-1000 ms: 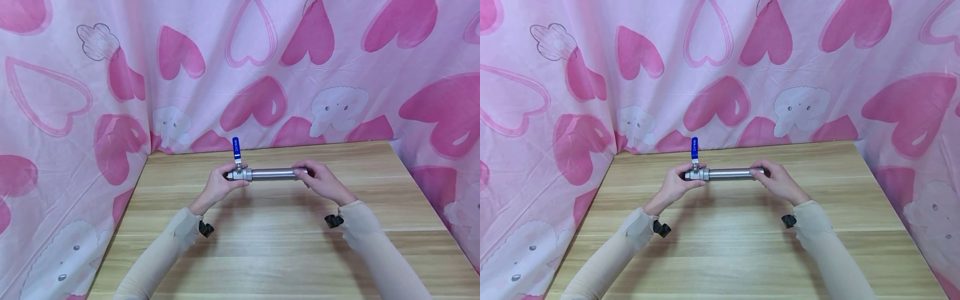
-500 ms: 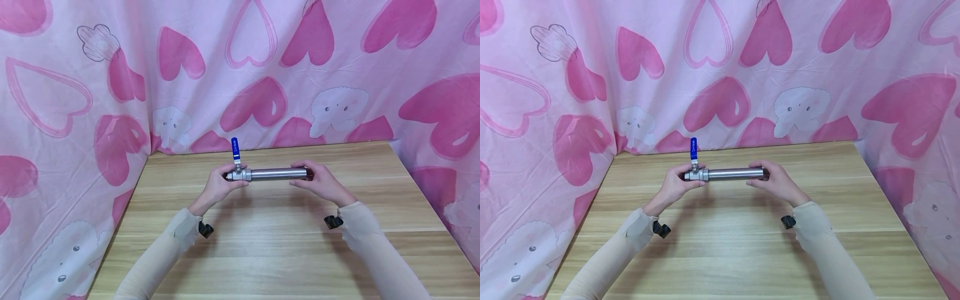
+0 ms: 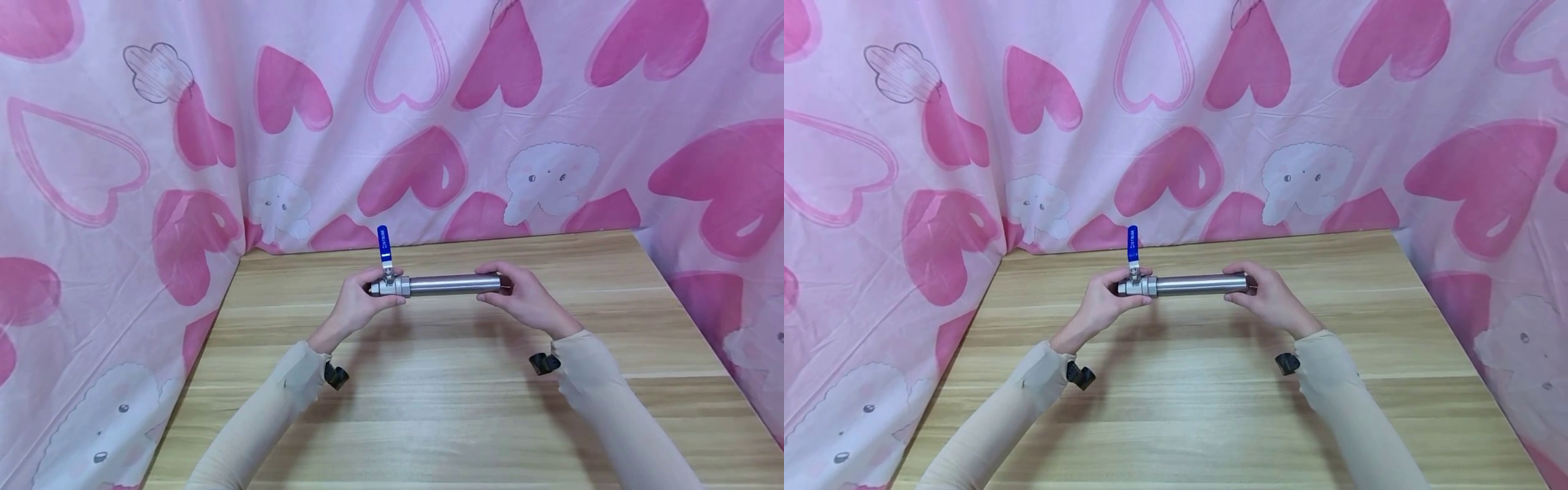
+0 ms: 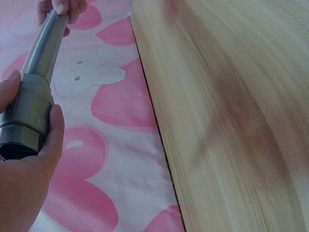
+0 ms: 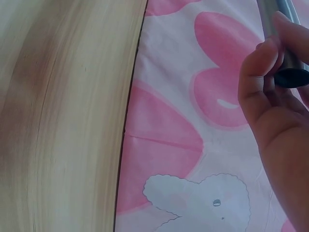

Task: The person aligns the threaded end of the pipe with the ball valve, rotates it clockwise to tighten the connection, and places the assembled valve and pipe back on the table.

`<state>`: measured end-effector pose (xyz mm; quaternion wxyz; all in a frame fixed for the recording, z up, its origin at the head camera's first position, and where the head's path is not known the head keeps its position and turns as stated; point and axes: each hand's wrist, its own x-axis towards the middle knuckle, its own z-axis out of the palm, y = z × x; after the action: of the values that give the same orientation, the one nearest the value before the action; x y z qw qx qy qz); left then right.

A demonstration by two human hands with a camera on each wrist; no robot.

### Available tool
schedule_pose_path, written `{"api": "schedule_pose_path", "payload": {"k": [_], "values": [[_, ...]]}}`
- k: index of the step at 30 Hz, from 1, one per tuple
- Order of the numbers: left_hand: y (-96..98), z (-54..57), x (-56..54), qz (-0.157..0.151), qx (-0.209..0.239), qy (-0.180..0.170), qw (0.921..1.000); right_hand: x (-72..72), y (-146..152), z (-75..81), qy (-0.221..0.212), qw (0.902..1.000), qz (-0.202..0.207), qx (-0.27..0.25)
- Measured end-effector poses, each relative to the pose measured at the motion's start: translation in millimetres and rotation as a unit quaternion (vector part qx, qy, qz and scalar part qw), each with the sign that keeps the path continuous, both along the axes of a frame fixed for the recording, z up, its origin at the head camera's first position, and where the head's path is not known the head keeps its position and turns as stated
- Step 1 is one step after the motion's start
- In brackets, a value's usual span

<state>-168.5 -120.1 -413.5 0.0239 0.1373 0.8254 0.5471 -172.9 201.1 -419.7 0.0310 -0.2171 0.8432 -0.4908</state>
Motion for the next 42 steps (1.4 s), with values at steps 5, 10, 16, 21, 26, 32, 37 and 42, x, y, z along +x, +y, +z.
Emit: {"api": "schedule_pose_path", "payload": {"k": [5, 10, 16, 21, 26, 32, 37, 42], "values": [[-0.6, -1.3, 0.2, -0.001, 0.0, 0.005, 1.0, 0.4, 0.0, 0.1, 0.009, 1.0, 0.003, 0.001], [-0.2, -1.2, 0.1, -0.001, 0.001, 0.0, 1.0, 1.2, -0.5, 1.3, 0.005, 0.9999, -0.001, 0.012], [0.0, 0.2, 0.0, -0.001, -0.001, -0.005, 1.0, 1.3, -0.5, 2.3, 0.007, 0.9997, -0.007, 0.022], [0.1, -0.8, -1.3, -0.003, 0.007, -0.001, 1.0, -0.5, 0.7, 1.5, 0.004, 0.9999, -0.007, 0.015], [0.9, -1.0, -2.1, 0.001, 0.005, 0.0, 1.0, -2.3, 1.9, 1.2, -0.01, 0.9999, 0.0, 0.006], [1.0, -0.4, -2.1, 0.001, 0.006, -0.003, 1.0, -2.7, 2.6, 0.4, -0.017, 0.9998, 0.003, 0.005], [1.1, -0.8, -1.7, 0.0, 0.004, -0.003, 1.0, -2.6, 2.3, 0.4, -0.019, 0.9998, 0.007, 0.009], [0.9, -1.5, -1.3, -0.002, 0.005, -0.001, 1.0, -2.1, 2.6, -0.6, -0.02, 0.9996, 0.01, 0.017]]}}
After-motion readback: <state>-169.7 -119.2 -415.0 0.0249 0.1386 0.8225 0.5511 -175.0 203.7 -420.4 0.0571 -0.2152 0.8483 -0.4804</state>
